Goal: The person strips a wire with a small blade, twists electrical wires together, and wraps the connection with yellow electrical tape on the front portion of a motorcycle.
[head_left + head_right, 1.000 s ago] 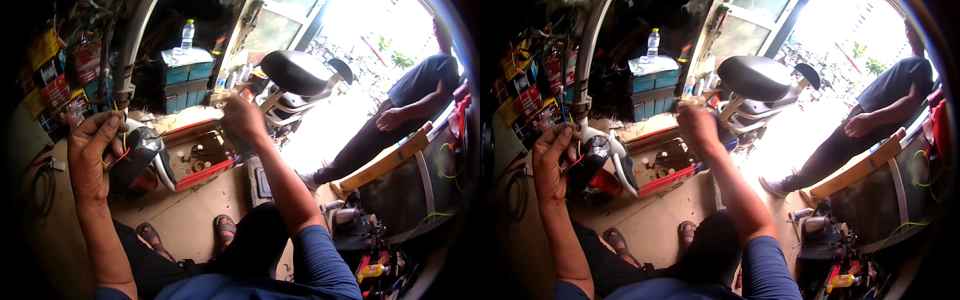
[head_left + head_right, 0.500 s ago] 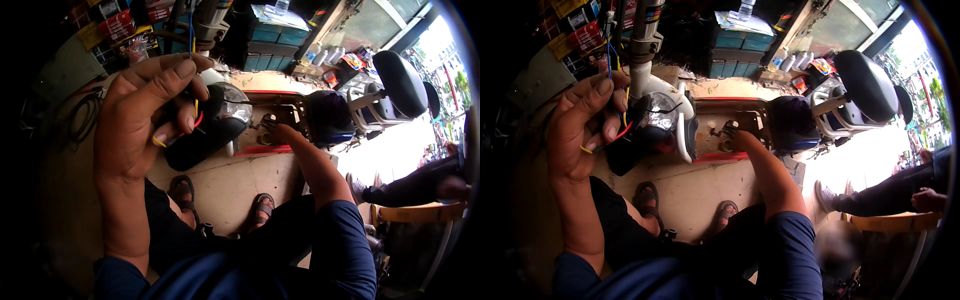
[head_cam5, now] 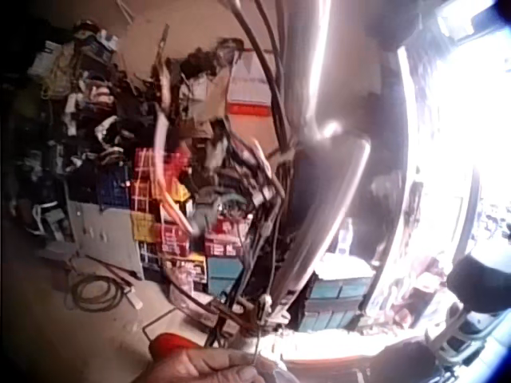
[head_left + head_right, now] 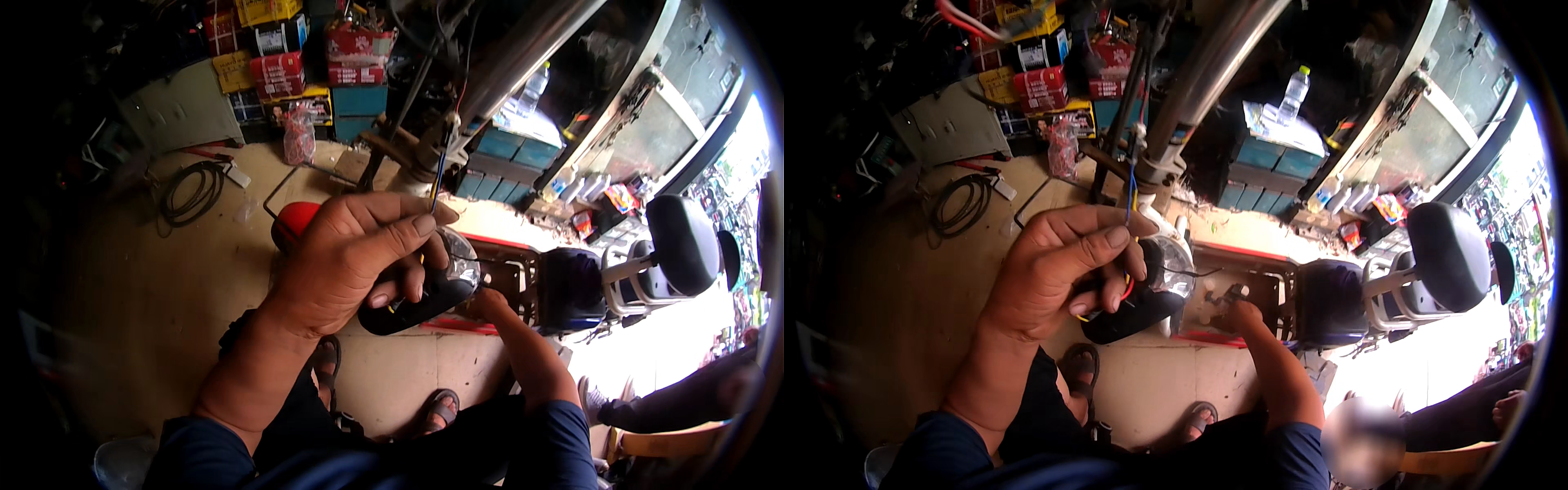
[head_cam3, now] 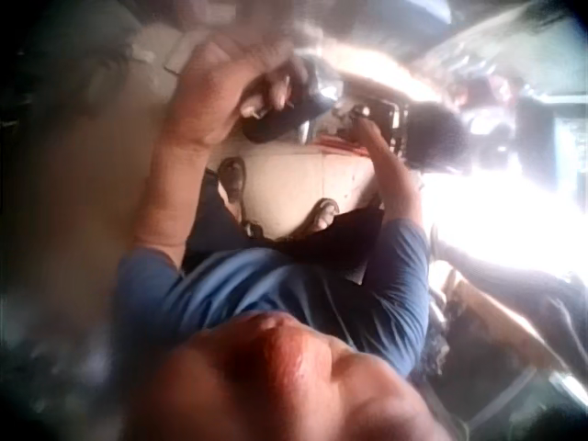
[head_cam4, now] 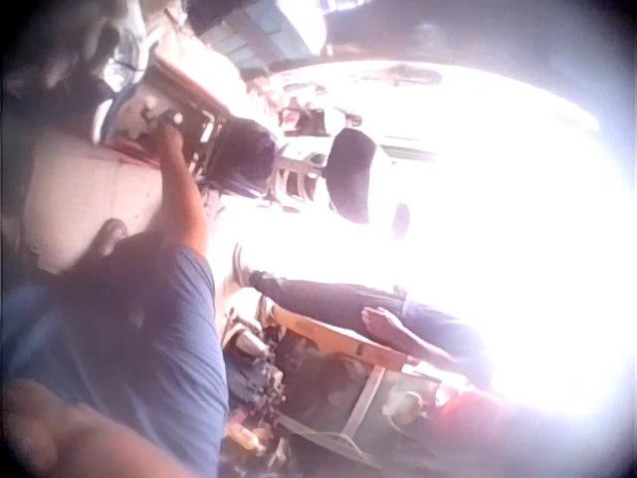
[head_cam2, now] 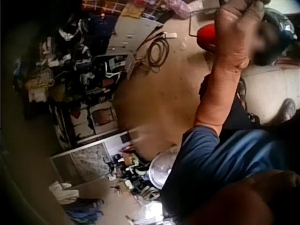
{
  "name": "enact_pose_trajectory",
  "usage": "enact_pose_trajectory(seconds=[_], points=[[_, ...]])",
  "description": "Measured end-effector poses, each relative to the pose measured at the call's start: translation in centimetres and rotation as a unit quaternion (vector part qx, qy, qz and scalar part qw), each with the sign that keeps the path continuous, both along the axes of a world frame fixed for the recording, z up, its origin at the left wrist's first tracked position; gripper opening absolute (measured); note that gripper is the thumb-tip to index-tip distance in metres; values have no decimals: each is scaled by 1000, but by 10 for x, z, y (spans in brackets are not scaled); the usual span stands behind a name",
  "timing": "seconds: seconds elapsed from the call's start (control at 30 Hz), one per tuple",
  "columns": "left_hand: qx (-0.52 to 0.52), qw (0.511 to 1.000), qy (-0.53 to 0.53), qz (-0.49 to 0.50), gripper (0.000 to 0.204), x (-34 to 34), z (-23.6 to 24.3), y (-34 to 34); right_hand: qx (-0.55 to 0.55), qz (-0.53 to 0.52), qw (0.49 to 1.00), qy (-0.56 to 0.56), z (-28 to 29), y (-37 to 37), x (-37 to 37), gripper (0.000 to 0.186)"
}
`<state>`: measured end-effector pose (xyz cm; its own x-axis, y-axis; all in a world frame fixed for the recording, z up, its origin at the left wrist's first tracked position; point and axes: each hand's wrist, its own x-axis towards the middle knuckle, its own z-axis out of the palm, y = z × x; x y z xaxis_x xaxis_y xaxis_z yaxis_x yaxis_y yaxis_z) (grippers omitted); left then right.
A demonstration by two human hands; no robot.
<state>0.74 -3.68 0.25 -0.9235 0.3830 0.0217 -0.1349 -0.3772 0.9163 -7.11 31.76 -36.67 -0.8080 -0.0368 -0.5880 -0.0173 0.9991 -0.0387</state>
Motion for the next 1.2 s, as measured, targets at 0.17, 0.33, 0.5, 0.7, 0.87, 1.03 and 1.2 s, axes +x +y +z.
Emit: enact_pose_trajectory(seconds=[0.17, 0.33, 0.5, 0.7, 0.87, 1.03, 1.2], points=[[25, 1000, 7, -18, 30, 0, 1, 4, -105, 51, 965, 234, 72, 15, -5, 45], [13, 998, 55, -23, 27, 2, 0, 16, -340, -246, 825, 379, 234, -1, 14, 56], [62, 997, 45, -22, 26, 1, 2, 17, -605, -114, 657, 434, 381, -67, 85, 24], [109, 993, 10, -32, 27, 3, -8, 20, -703, -22, 632, 325, 421, -120, 116, 18], [118, 991, 26, -49, 25, 3, -7, 19, -689, -55, 662, 290, 411, -135, 112, 22], [89, 995, 21, -36, 23, 6, -5, 16, -619, -83, 704, 339, 406, -140, 108, 24], [152, 987, -4, -46, 24, 7, -7, 15, -627, -109, 696, 334, 400, -141, 106, 25]])
